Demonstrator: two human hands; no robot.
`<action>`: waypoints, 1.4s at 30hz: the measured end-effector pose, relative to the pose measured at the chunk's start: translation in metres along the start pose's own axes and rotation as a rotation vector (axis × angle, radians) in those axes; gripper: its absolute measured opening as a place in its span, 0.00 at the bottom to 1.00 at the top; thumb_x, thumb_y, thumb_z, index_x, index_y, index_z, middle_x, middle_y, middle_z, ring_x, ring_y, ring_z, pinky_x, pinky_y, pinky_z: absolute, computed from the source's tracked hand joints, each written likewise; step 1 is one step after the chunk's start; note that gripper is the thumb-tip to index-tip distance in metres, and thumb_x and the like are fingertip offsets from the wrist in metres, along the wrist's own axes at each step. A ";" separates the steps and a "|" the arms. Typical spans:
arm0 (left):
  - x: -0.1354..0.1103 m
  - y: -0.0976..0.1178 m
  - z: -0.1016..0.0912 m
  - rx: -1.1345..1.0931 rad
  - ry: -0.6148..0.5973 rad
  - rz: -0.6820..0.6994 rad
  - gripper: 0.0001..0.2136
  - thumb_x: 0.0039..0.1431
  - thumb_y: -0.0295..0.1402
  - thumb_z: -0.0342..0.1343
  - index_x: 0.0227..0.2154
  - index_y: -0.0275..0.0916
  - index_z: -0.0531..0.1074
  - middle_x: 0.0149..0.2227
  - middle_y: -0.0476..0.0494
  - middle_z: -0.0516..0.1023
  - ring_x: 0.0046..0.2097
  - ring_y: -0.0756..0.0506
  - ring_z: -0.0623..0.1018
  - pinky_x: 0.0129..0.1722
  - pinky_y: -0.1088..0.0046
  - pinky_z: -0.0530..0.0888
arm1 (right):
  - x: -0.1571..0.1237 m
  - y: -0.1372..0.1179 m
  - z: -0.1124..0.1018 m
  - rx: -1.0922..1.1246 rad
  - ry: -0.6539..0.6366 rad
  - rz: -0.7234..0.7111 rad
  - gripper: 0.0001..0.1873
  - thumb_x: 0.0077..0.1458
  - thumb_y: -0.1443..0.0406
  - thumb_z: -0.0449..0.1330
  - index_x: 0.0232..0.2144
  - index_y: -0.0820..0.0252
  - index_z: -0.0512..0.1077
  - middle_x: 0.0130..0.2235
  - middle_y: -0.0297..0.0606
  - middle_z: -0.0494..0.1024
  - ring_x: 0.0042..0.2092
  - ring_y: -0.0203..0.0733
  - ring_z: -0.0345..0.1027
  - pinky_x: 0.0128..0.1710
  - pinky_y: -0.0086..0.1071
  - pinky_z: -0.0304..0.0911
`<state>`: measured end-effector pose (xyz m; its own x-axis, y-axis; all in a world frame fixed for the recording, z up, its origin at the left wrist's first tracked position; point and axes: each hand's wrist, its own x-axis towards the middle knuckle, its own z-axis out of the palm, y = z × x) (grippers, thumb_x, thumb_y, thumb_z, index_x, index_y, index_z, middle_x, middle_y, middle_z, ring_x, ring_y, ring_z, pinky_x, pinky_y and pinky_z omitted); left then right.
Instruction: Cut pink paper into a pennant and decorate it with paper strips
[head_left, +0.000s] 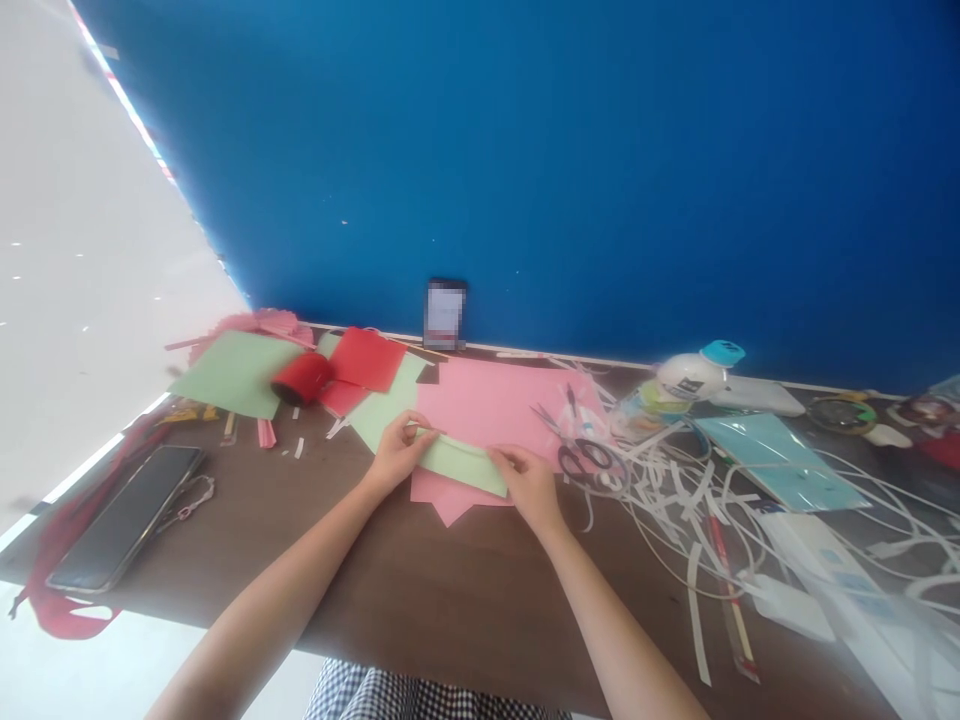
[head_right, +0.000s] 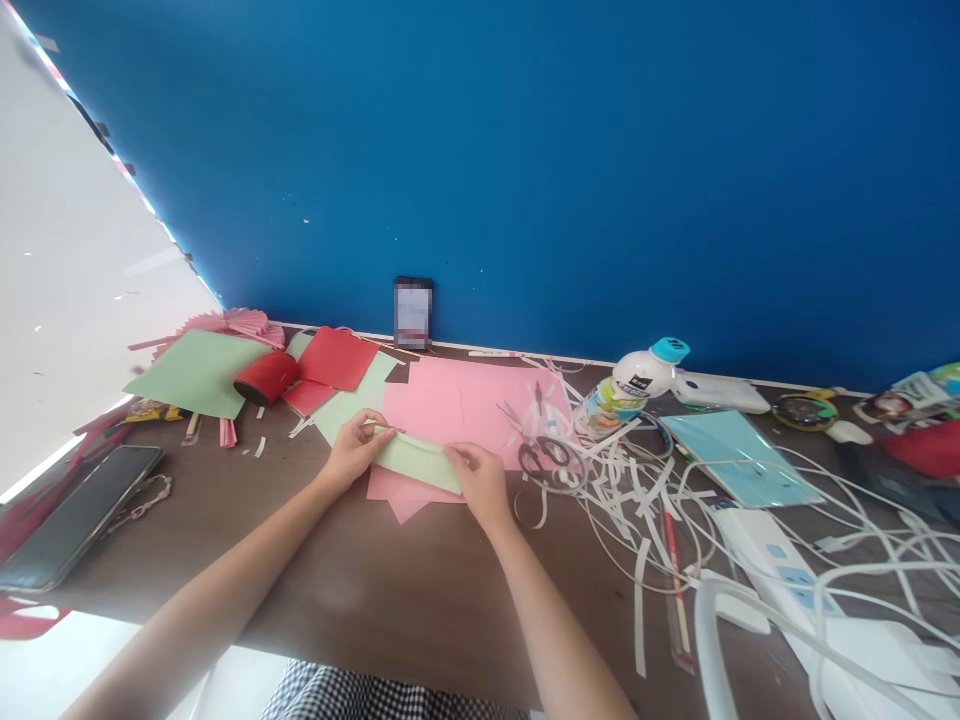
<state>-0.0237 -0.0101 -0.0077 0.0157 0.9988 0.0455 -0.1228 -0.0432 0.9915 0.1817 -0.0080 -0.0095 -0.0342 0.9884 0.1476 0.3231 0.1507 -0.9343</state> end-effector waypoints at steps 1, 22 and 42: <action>-0.001 0.002 0.000 0.009 0.002 -0.005 0.13 0.48 0.40 0.57 0.31 0.39 0.61 0.28 0.46 0.77 0.31 0.48 0.75 0.30 0.75 0.67 | -0.001 0.000 0.001 -0.007 0.000 0.002 0.11 0.46 0.58 0.59 0.26 0.60 0.75 0.31 0.40 0.79 0.35 0.44 0.71 0.36 0.36 0.65; 0.003 0.005 -0.004 0.279 -0.095 0.015 0.10 0.42 0.36 0.61 0.23 0.36 0.67 0.27 0.46 0.75 0.33 0.47 0.75 0.36 0.71 0.70 | -0.001 -0.002 -0.004 0.007 -0.044 0.021 0.12 0.45 0.57 0.59 0.24 0.60 0.74 0.29 0.39 0.79 0.33 0.44 0.72 0.35 0.35 0.66; -0.002 -0.002 0.002 0.455 -0.224 0.140 0.08 0.50 0.35 0.54 0.32 0.39 0.73 0.33 0.43 0.77 0.37 0.45 0.76 0.40 0.69 0.71 | -0.002 -0.002 0.005 -0.197 -0.132 -0.177 0.09 0.50 0.60 0.56 0.25 0.56 0.73 0.29 0.36 0.77 0.33 0.42 0.70 0.35 0.34 0.63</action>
<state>-0.0218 -0.0124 -0.0100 0.2477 0.9560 0.1571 0.3036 -0.2305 0.9245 0.1761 -0.0105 -0.0098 -0.2244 0.9427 0.2470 0.4782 0.3273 -0.8150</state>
